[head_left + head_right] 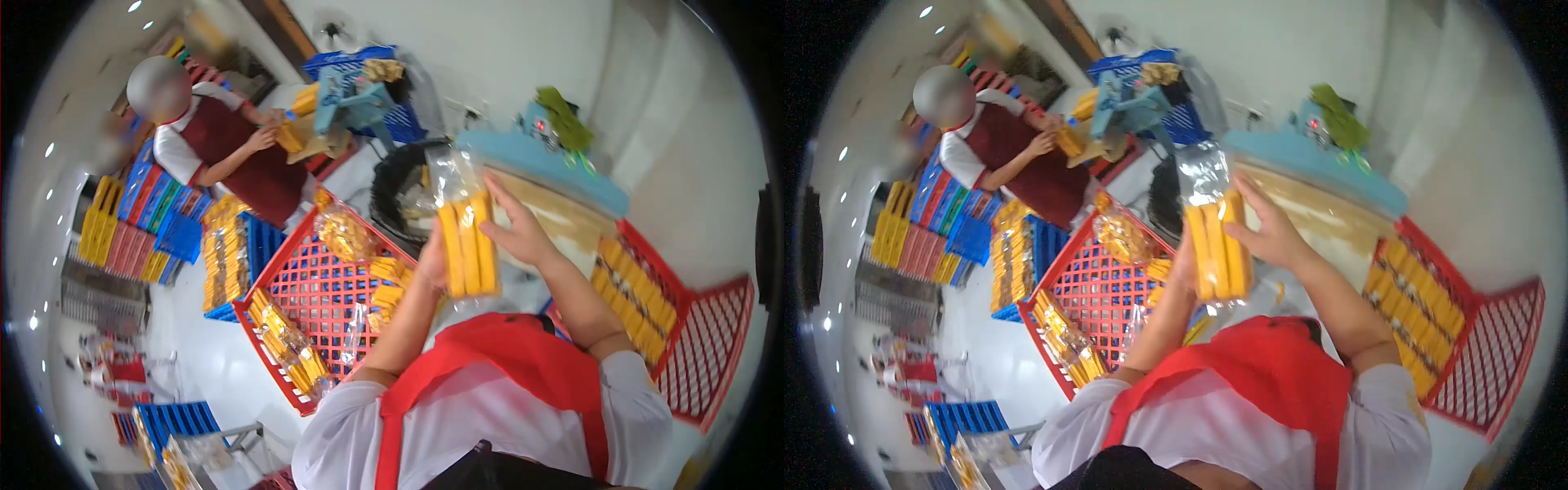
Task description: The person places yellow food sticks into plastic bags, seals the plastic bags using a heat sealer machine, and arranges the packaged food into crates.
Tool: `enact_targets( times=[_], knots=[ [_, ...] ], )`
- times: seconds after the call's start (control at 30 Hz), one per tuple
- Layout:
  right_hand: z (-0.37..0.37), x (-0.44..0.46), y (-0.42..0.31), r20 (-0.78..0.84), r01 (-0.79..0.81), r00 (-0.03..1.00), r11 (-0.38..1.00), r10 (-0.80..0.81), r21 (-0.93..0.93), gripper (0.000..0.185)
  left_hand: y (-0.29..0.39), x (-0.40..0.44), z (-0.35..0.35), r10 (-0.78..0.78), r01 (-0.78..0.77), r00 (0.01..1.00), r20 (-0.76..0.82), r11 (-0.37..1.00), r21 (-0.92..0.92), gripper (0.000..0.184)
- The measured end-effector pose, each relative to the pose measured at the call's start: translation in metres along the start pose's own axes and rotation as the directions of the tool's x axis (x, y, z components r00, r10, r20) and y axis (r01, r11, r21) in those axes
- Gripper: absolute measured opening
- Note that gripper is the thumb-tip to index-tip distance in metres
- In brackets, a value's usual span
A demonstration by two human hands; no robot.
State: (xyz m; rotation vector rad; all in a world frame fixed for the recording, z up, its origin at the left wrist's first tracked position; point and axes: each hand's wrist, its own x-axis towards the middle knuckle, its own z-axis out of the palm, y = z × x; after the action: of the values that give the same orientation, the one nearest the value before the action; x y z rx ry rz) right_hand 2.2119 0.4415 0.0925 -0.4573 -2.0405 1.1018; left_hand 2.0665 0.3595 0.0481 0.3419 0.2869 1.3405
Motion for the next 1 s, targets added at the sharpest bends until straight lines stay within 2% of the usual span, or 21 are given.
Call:
enact_targets(
  times=[0.07,0.1,0.13,0.17,0.2,0.23,0.27,0.33,0.37,0.4,0.47,0.53,0.57,0.6,0.67,0.73,0.77,0.8,0.83,0.9,1.0],
  knots=[
    [0.022,0.017,0.029,-0.005,0.112,0.994,0.994,-0.112,0.012,0.063,-0.010,0.010,0.004,0.104,-0.105,0.989,-0.102,0.994,-0.006,0.061],
    [0.036,0.023,0.045,-0.014,-0.129,0.990,0.935,0.142,0.330,0.063,-0.011,0.015,-0.002,0.182,-0.179,0.960,-0.214,0.983,0.035,0.058],
    [0.045,0.029,0.052,0.063,-0.347,0.919,0.724,0.388,0.597,0.063,-0.009,0.020,-0.012,0.204,-0.201,0.954,-0.220,0.979,0.034,0.058],
    [0.040,0.039,0.032,0.186,-0.506,0.834,0.583,0.520,0.636,0.063,-0.007,0.023,-0.016,0.188,-0.208,0.960,-0.208,0.975,-0.077,0.055],
    [0.039,0.044,0.047,0.201,-0.515,0.830,0.578,0.519,0.633,0.063,-0.008,0.023,-0.021,0.170,-0.206,0.966,-0.193,0.961,-0.186,0.053],
    [0.041,0.053,0.072,0.361,-0.624,0.773,0.522,0.523,0.581,0.063,-0.007,0.025,-0.026,0.111,-0.200,0.923,-0.368,0.957,-0.212,0.050],
    [0.045,0.058,0.072,0.511,-0.727,0.686,0.455,0.517,0.515,0.063,-0.006,0.024,-0.029,0.108,-0.201,0.916,-0.387,0.957,-0.210,0.050],
    [0.053,0.067,0.066,0.503,-0.730,0.677,0.404,0.537,0.551,0.053,0.003,0.029,-0.036,0.151,-0.236,0.930,-0.336,0.945,-0.228,0.051],
    [0.056,0.072,0.062,0.383,-0.635,0.762,0.485,0.522,0.602,0.052,0.009,0.027,-0.027,0.183,-0.217,0.935,-0.305,0.973,-0.082,0.054],
    [0.056,0.076,0.055,0.263,-0.538,0.828,0.566,0.496,0.625,0.050,0.015,0.025,-0.016,0.183,-0.222,0.932,-0.313,0.970,-0.096,0.054],
    [0.050,0.092,0.048,0.341,-0.535,0.837,0.516,0.427,0.669,0.053,0.037,0.030,0.002,0.257,-0.294,0.917,-0.306,0.953,-0.079,0.054],
    [0.049,0.112,0.053,0.216,-0.308,0.941,0.393,0.261,0.866,0.057,0.053,0.030,0.004,0.325,-0.335,0.929,-0.179,0.942,-0.031,0.057],
    [0.050,0.114,0.038,0.135,-0.309,0.921,0.474,0.365,0.825,0.048,0.060,0.030,0.009,0.381,-0.383,0.916,-0.124,0.924,0.013,0.059],
    [0.052,0.109,0.038,0.143,-0.309,0.925,0.478,0.353,0.822,0.048,0.065,0.030,0.011,0.424,-0.421,0.903,-0.072,0.905,0.054,0.060],
    [0.054,0.093,0.042,0.445,-0.510,0.846,0.205,0.294,0.835,0.046,0.071,0.037,-0.004,0.444,-0.441,0.893,-0.069,0.896,0.057,0.059],
    [0.057,0.085,0.043,0.432,-0.488,0.854,0.162,0.289,0.857,0.048,0.075,0.047,-0.019,0.732,-0.461,0.655,-0.189,0.585,0.668,0.050],
    [0.056,0.082,0.045,0.456,-0.515,0.827,0.118,0.329,0.849,0.047,0.077,0.043,-0.008,0.688,-0.387,0.656,-0.311,0.660,0.644,0.045],
    [0.057,0.081,0.046,0.484,-0.541,0.794,0.067,0.368,0.838,0.046,0.081,0.041,-0.012,0.689,-0.386,0.652,-0.316,0.661,0.643,0.045],
    [0.056,0.083,0.047,0.460,-0.556,0.768,0.107,0.446,0.824,0.044,0.085,0.041,-0.019,0.667,-0.328,0.699,-0.256,0.618,0.714,0.047],
    [0.049,0.090,0.056,0.483,-0.574,0.765,0.110,0.426,0.812,0.045,0.095,0.037,-0.016,0.591,-0.218,0.772,-0.234,0.592,0.776,0.059],
    [0.039,0.096,0.041,0.485,-0.570,0.788,0.152,0.379,0.808,0.046,0.095,0.032,0.020,0.557,-0.141,0.769,-0.313,0.626,0.767,0.070]
  ],
)
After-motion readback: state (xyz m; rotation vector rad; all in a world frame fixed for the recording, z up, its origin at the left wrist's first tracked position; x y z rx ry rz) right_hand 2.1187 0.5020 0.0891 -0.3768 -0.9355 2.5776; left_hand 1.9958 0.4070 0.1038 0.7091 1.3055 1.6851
